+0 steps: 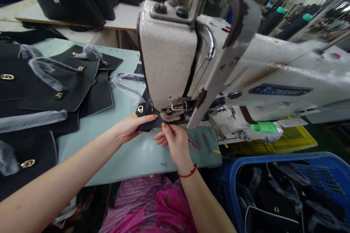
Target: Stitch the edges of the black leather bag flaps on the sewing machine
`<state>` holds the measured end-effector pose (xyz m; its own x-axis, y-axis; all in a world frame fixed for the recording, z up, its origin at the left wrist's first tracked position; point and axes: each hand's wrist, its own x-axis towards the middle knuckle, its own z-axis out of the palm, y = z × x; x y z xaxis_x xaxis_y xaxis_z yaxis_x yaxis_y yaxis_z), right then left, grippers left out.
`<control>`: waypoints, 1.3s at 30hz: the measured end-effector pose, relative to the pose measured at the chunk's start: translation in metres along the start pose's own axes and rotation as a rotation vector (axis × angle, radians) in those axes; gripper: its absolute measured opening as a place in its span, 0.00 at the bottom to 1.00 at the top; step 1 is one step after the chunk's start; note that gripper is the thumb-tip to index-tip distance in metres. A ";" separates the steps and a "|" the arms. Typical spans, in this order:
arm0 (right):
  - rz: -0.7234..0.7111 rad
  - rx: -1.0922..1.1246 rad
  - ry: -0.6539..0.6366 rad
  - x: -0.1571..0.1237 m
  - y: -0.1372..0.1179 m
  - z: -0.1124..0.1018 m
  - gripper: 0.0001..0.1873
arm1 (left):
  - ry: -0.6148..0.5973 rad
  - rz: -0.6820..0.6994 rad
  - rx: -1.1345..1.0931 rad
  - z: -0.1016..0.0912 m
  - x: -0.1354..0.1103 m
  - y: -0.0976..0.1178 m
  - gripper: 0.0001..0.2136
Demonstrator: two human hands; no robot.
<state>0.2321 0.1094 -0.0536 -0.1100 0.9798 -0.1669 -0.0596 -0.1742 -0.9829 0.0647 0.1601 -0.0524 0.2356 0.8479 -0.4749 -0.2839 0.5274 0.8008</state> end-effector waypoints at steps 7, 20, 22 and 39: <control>-0.045 0.002 0.098 0.000 0.001 0.011 0.23 | 0.016 0.015 0.006 0.001 0.004 0.004 0.14; -0.046 0.072 0.242 0.001 0.002 0.037 0.19 | 0.025 0.029 0.009 0.002 0.003 0.010 0.15; -0.049 0.076 0.245 0.002 0.002 0.037 0.19 | 0.043 0.037 0.006 0.002 0.003 0.008 0.14; -0.026 0.096 0.194 0.003 -0.001 0.031 0.21 | 0.257 0.226 -0.241 0.020 -0.011 -0.026 0.12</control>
<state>0.2015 0.1097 -0.0506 0.0850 0.9831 -0.1621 -0.1552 -0.1477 -0.9768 0.0883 0.1354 -0.0606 -0.0889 0.9134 -0.3972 -0.5180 0.2982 0.8017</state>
